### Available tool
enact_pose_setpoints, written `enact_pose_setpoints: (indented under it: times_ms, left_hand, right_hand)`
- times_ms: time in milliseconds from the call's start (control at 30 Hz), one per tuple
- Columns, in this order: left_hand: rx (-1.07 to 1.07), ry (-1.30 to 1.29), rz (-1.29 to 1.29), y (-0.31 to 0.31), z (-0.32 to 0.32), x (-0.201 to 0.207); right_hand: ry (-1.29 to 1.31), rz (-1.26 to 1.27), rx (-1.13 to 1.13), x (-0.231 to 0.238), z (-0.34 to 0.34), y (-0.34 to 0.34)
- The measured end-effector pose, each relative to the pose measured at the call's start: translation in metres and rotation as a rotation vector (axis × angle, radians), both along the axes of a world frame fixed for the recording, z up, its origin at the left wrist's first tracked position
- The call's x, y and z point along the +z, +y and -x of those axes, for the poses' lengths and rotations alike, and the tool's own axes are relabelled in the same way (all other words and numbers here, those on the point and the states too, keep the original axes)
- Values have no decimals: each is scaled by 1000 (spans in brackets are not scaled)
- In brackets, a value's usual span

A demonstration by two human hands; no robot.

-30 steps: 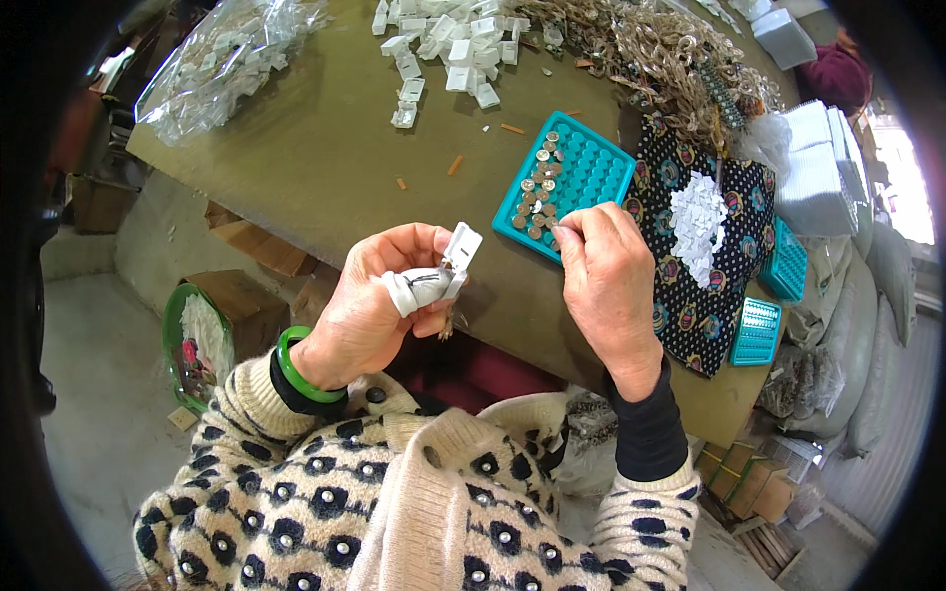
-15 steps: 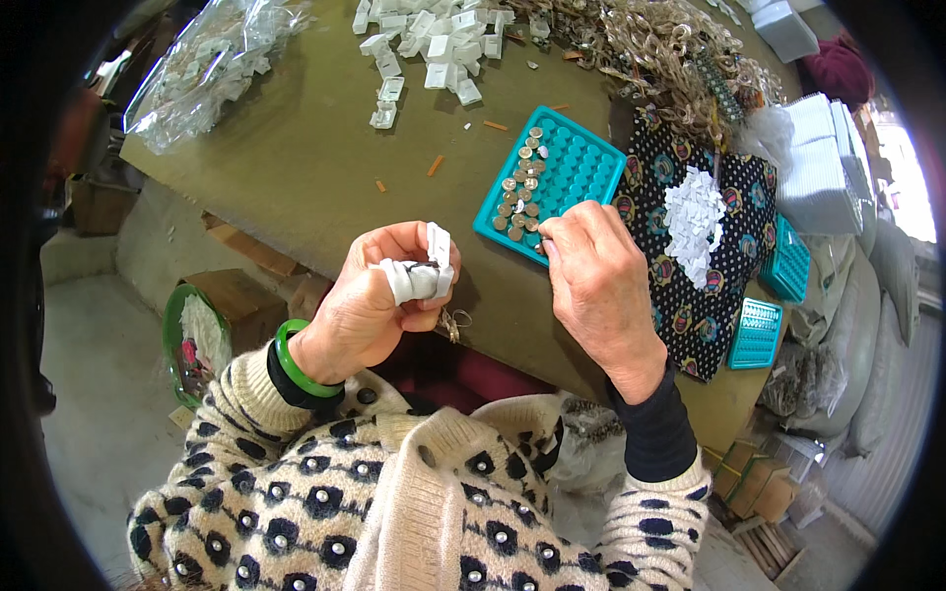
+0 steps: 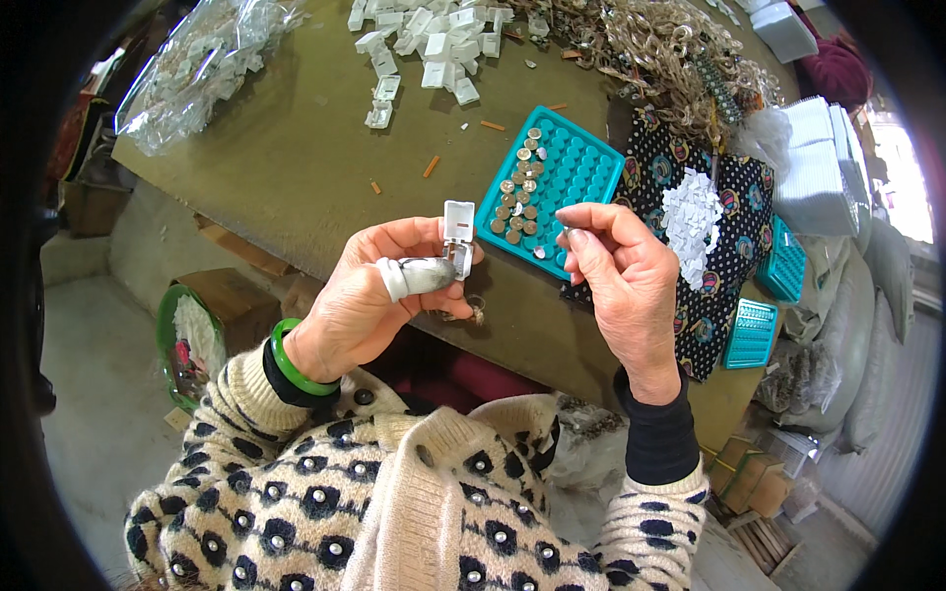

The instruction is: The person repeatedly picks small white plastic housings and metallic components from a table, inserts the metal parts into the housings, and places the assembled units into a blue tray. The person handles items one at a time and occasionally shifts piles of components on the table.

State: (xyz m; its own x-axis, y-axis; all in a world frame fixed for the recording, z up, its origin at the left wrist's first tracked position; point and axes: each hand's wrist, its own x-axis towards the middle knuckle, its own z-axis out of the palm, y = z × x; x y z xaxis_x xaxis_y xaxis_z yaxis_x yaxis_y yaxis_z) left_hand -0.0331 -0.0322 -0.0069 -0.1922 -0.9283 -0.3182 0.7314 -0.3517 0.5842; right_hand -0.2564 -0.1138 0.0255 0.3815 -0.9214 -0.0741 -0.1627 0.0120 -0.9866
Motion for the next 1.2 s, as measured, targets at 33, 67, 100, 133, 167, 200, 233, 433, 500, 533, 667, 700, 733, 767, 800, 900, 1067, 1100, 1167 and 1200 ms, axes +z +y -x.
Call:
enact_pose_setpoints:
  times_ms: [33, 67, 100, 133, 167, 200, 233, 433, 500, 533, 667, 700, 733, 767, 800, 900, 1067, 1100, 1167, 1200]
  left_hand:
    - [-14, -4, -6, 0, -1, 0]
    - [-31, 1, -8, 1, -3, 0]
    - [-49, 6, -9, 1, -5, 0]
    - [-49, 4, -5, 1, -6, 0]
    - [-49, 1, -2, 1, -6, 0]
    - [-49, -1, 2, 1, -6, 0]
    - [-19, 3, 25, 1, -5, -1]
    - [48, 20, 89, 4, -2, -2]
    - [57, 6, 110, 5, -4, -2]
    - [54, -15, 105, 5, -5, -2]
    - [69, -38, 96, 6, -6, -1]
    - [76, -37, 87, 6, -5, -1]
    - [84, -57, 79, 6, -4, -1]
    - [93, -76, 70, 7, -3, 0]
    - [101, -86, 70, 7, -3, 0]
    - [113, -162, 56, 6, -2, 0]
    - [116, -183, 91, 7, 4, -1]
    - [109, -157, 115, 8, 5, -1]
    - [117, -203, 97, 8, 5, 0]
    - [115, -182, 82, 8, 4, 0]
  right_hand:
    - [38, 15, 15, 1, 1, 1]
    - [76, 29, 26, 1, 1, 1]
    - [121, 30, 28, 1, 1, 1]
    - [227, 74, 8, 0, 1, 2]
    - [293, 251, 34, -1, 0, 2]
    - [375, 415, 52, -2, -2, 2]
    - [463, 590, 69, -3, -4, 2]
    - [613, 815, 220, -4, -12, 6]
    - [657, 830, 259, -5, -13, 7]
    - [675, 849, 269, -5, -13, 7]
    - [683, 872, 307, -4, -13, 2]
    - [673, 866, 315, -3, -13, 0]
    - [650, 867, 317, -2, -15, 0]
    - [637, 838, 289, -1, -17, 0]
    - [611, 816, 255, 0, -20, 2]
    - [467, 743, 142, 6, -30, 15]
    - [424, 1017, 154, 2, -53, 35]
    - [443, 1067, 164, 0, -58, 36]
    - [475, 1037, 148, -1, -61, 41]
    - [485, 1001, 145, 1, -60, 44]
